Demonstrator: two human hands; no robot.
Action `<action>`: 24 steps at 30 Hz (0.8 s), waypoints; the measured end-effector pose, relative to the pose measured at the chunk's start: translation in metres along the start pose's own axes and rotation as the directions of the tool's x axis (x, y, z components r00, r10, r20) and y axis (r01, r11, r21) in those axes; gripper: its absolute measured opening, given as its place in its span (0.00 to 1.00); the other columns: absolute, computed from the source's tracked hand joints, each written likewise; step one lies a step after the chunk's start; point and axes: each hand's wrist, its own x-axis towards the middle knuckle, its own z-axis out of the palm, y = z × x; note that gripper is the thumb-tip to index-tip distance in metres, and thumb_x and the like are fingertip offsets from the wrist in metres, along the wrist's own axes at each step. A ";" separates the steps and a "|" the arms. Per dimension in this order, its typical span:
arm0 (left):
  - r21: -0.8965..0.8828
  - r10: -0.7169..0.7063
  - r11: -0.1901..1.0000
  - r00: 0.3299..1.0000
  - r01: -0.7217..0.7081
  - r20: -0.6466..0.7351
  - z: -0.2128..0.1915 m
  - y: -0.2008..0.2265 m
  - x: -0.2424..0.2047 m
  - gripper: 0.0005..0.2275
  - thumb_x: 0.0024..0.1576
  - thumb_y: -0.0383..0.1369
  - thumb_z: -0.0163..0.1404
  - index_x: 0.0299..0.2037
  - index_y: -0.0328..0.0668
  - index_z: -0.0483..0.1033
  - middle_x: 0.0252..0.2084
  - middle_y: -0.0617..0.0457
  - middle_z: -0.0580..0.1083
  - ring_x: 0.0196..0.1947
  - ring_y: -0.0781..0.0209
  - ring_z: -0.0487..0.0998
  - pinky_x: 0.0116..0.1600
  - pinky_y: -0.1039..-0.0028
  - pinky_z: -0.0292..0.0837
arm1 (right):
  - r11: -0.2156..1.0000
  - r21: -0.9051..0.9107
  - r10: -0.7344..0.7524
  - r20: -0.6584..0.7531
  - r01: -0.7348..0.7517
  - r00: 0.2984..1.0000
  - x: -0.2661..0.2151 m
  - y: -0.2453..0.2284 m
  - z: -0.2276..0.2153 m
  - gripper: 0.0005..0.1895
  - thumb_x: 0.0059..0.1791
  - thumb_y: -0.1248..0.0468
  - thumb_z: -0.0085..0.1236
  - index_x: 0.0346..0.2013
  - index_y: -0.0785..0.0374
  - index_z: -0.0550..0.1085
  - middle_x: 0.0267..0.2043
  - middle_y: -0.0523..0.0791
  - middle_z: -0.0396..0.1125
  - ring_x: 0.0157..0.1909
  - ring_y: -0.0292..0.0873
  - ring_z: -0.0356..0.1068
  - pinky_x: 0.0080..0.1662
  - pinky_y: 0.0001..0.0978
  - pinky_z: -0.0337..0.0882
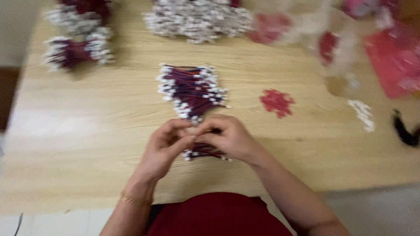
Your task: Sorting and bundling small electronic wire harnesses on a table
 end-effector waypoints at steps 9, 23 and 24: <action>0.123 -0.135 0.983 0.991 0.137 -0.019 0.012 -0.010 -0.009 0.14 0.49 0.21 0.57 0.46 0.31 0.76 0.27 0.47 0.77 0.29 0.63 0.78 0.38 0.74 0.76 | 0.978 -0.100 0.176 -0.059 -0.181 0.983 -0.024 0.001 0.000 0.05 0.43 0.67 0.65 0.32 0.59 0.78 0.31 0.46 0.72 0.38 0.42 0.72 0.43 0.34 0.72; 0.789 0.057 0.614 0.997 0.012 -0.060 -0.015 -0.001 0.008 0.07 0.52 0.35 0.57 0.39 0.48 0.82 0.28 0.50 0.74 0.31 0.52 0.79 0.40 0.67 0.74 | 0.512 -0.650 0.208 -0.540 -0.561 0.816 -0.106 0.107 -0.145 0.10 0.47 0.61 0.63 0.41 0.59 0.77 0.34 0.49 0.67 0.41 0.52 0.72 0.45 0.39 0.71; 0.785 0.132 0.618 0.990 -0.050 -0.041 -0.018 -0.009 0.015 0.08 0.52 0.35 0.58 0.39 0.47 0.81 0.26 0.50 0.73 0.30 0.52 0.78 0.38 0.67 0.73 | 0.444 -0.702 0.222 -0.515 -0.557 0.828 -0.107 0.113 -0.150 0.09 0.50 0.59 0.61 0.41 0.59 0.78 0.34 0.50 0.67 0.40 0.53 0.71 0.45 0.41 0.70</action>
